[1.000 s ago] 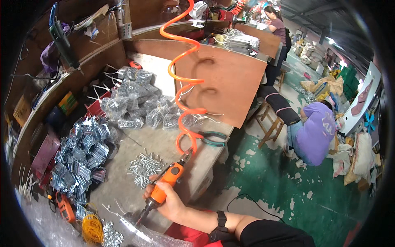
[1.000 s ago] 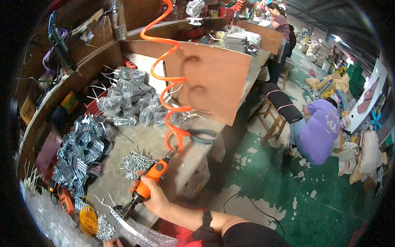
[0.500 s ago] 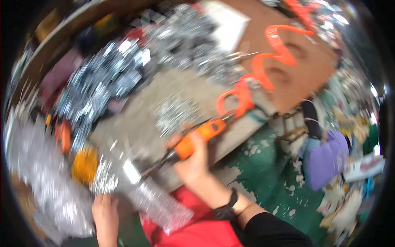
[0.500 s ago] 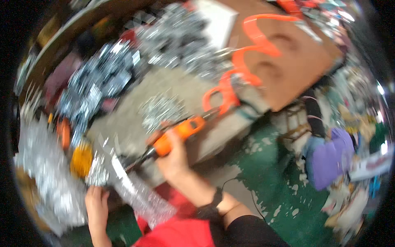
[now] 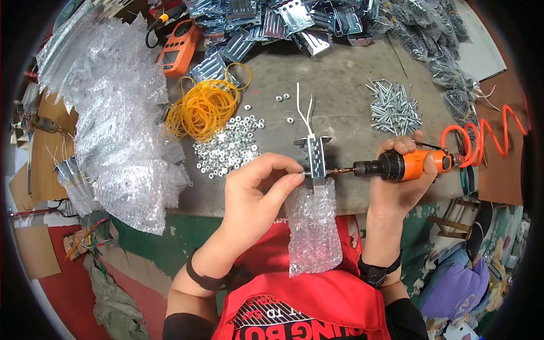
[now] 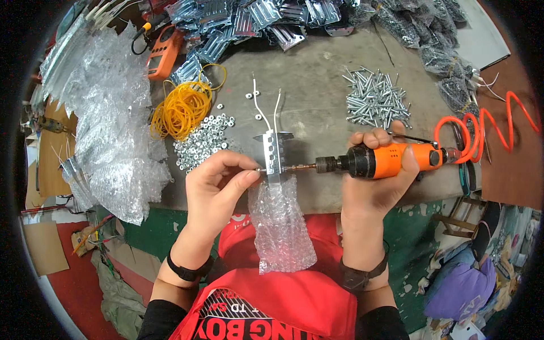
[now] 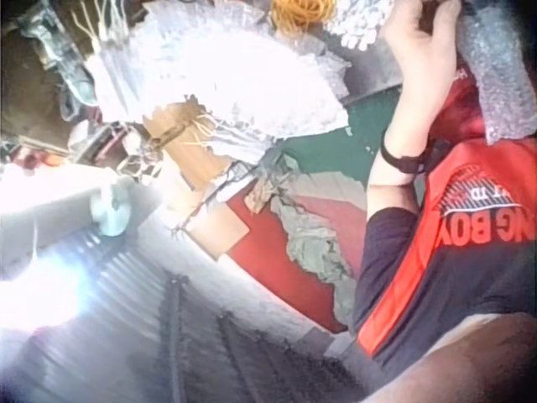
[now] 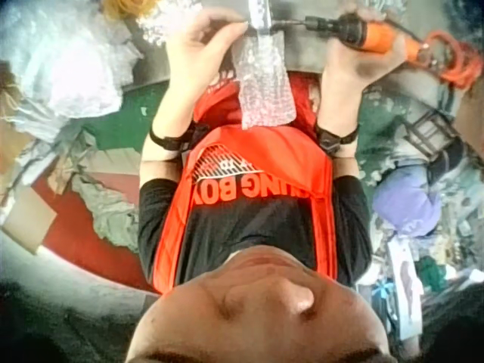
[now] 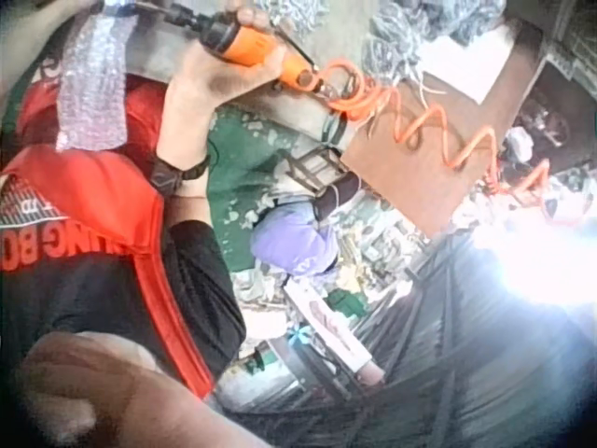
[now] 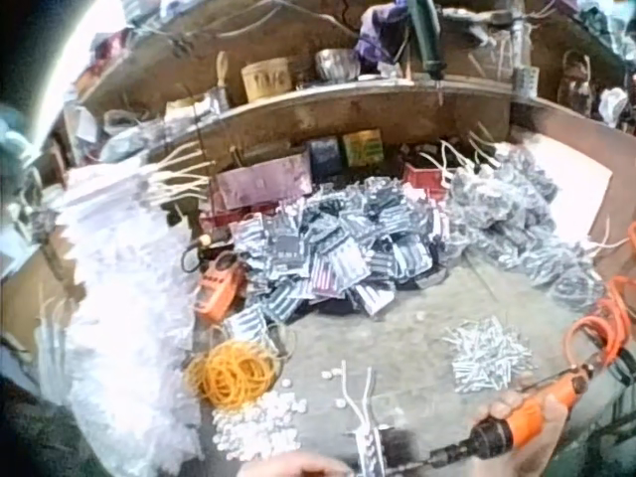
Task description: The person retrieves a metal component from a box, places it on the workbench, and inserts a screw by hand. They secure the screw using a power screwdriver, trim a wire with pliers, and then place the assembled unit onto a stack of similar items.
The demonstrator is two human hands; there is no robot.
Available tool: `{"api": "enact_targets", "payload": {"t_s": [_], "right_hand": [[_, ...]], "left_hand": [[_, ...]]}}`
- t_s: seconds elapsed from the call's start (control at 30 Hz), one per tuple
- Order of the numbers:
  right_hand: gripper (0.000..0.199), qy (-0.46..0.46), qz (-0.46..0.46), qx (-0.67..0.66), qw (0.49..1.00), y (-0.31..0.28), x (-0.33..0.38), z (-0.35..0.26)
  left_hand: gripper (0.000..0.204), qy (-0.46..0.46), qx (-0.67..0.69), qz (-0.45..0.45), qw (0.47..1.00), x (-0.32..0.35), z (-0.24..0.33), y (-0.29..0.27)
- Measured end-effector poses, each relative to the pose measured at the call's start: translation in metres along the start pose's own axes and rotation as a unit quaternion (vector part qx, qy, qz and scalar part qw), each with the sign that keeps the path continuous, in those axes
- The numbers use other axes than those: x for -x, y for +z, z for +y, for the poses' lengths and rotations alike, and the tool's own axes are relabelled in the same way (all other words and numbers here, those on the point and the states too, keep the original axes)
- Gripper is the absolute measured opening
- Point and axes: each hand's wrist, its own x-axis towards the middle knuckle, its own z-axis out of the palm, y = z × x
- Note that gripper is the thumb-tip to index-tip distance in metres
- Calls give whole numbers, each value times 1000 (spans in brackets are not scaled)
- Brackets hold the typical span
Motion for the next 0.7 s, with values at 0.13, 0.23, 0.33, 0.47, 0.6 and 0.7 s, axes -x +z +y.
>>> {"api": "enact_targets", "payload": {"t_s": [0.13, 0.23, 0.33, 0.47, 0.6, 0.7], "right_hand": [[35, 8, -14, -9, 1000, -1, 2, -1], [35, 25, -21, -34, 999, 0, 2, -2], [35, 22, -15, -32, 999, 0, 2, -3], [36, 26, -20, -44, 998, -2, -1, -4], [35, 43, -17, -79, 996, -1, 1, -4], [34, 50, -17, -94, 994, -1, 2, -4]], "left_hand": [[12, -47, 84, -30, 995, -2, -5, -1], [14, -23, 112, -34, 993, -2, -8, -1], [14, -25, 94, -30, 995, -2, -2, 1], [13, -36, 62, -34, 997, -5, -3, 2], [13, -39, 93, -3, 995, -2, -4, 5], [13, 129, -71, 10, 989, -4, -9, 3]]}}
